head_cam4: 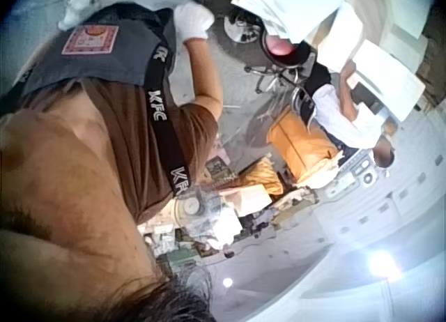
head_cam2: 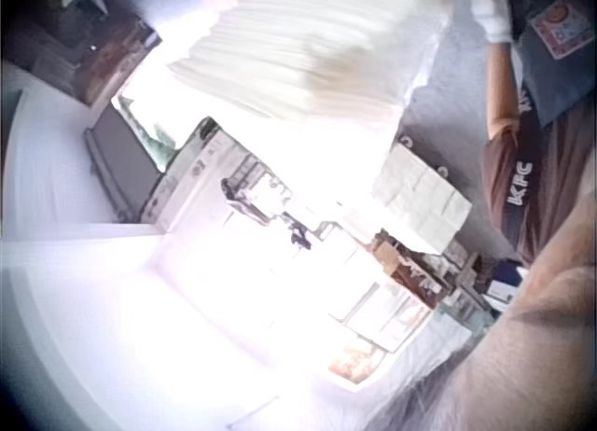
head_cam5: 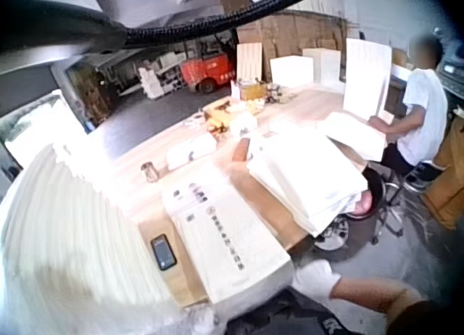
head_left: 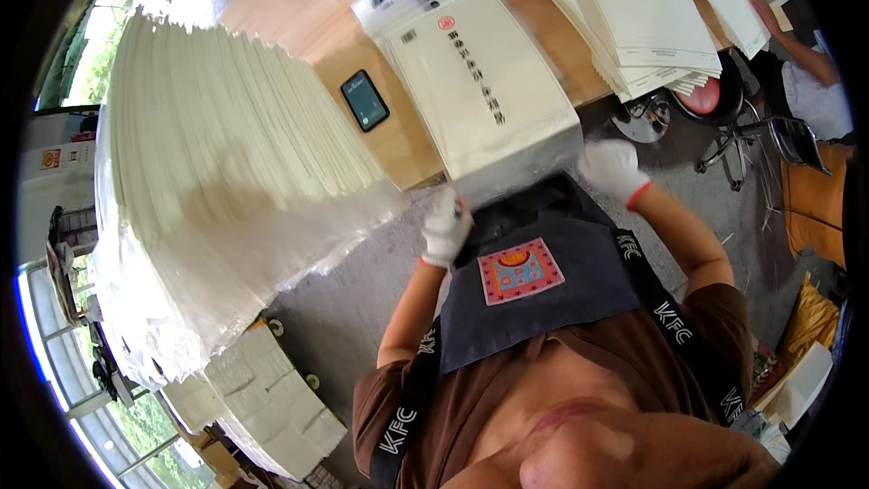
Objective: The person repeatedly picks up sheets of paper from a large stack and inserts them into clear plastic sleeves on a table. The person stacks the filled sleeves to the side. A smartphone is visible on the table but not used.
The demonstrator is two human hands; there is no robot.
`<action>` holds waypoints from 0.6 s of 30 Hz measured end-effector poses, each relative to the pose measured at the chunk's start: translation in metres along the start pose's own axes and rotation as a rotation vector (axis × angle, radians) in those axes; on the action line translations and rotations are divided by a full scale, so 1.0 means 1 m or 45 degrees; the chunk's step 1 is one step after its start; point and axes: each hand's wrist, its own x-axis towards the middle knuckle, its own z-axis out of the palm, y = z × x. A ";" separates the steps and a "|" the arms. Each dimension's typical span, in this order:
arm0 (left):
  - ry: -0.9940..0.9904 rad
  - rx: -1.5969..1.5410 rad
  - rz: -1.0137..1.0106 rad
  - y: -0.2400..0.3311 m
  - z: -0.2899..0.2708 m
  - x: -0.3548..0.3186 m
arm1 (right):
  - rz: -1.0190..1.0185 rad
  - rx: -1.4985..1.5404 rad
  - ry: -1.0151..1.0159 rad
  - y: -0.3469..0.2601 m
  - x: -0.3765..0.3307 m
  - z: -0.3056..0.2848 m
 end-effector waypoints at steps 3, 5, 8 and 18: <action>-0.113 -0.546 -0.050 -0.051 0.012 -0.049 | -0.034 0.035 -0.411 0.007 -0.025 0.009; 0.020 -1.144 -0.767 -0.025 0.000 -0.035 | 0.024 0.219 -0.091 0.048 -0.012 0.056; -0.237 -0.988 -0.982 -0.036 0.030 0.002 | 0.307 1.049 0.039 0.063 0.037 0.079; 0.025 -0.103 0.208 0.158 -0.226 0.101 | -0.343 3.004 -0.794 -0.098 0.065 0.000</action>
